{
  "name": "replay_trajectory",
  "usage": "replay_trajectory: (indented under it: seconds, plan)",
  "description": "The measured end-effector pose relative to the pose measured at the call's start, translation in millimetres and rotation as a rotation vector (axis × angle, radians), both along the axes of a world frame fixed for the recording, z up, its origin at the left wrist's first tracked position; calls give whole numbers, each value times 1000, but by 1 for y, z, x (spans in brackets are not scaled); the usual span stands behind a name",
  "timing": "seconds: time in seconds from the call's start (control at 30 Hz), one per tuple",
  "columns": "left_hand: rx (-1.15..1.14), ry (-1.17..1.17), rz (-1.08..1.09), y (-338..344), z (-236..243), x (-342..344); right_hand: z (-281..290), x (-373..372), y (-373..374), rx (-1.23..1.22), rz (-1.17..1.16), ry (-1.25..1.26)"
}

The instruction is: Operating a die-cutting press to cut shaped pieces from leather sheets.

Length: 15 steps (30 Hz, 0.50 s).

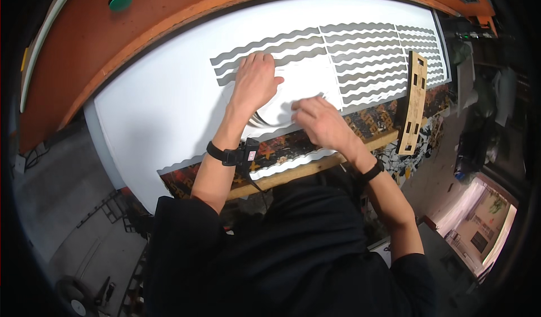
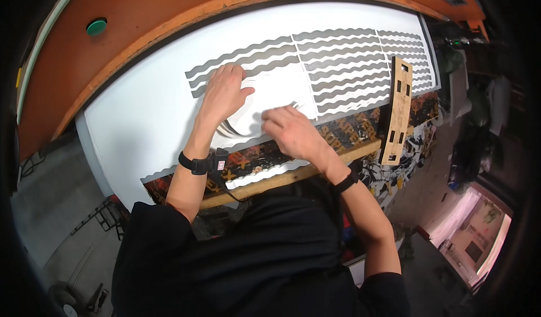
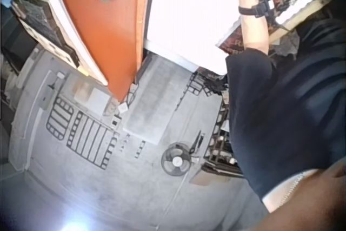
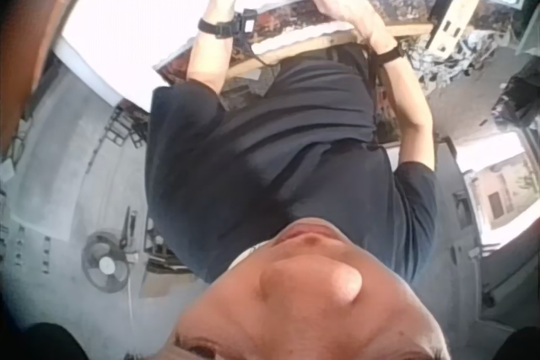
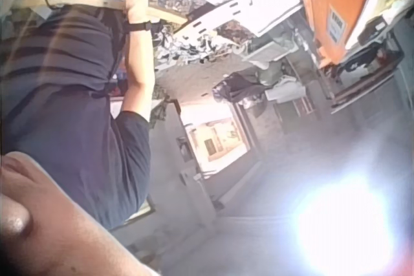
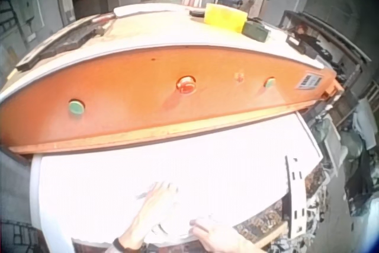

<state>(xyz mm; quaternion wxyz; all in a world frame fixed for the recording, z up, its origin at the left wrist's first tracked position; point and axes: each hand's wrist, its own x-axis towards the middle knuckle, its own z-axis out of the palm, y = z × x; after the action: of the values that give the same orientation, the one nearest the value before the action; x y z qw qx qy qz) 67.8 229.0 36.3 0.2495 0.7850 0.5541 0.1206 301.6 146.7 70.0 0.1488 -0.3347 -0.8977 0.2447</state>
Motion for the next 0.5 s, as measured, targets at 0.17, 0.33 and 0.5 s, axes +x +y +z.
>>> replay_trajectory:
  seconds: [0.17, 0.33, 0.5]
  plan:
    - [101, 27, 36, -3, -5, 3, -11, -17, 35, 68, -292, 4]
    - [-120, -262, 185, 1, -7, 2, -20, -31, 47, 108, -334, 25]
    - [-151, -395, 244, 6, -5, 3, -19, -34, 48, 175, -392, 1]
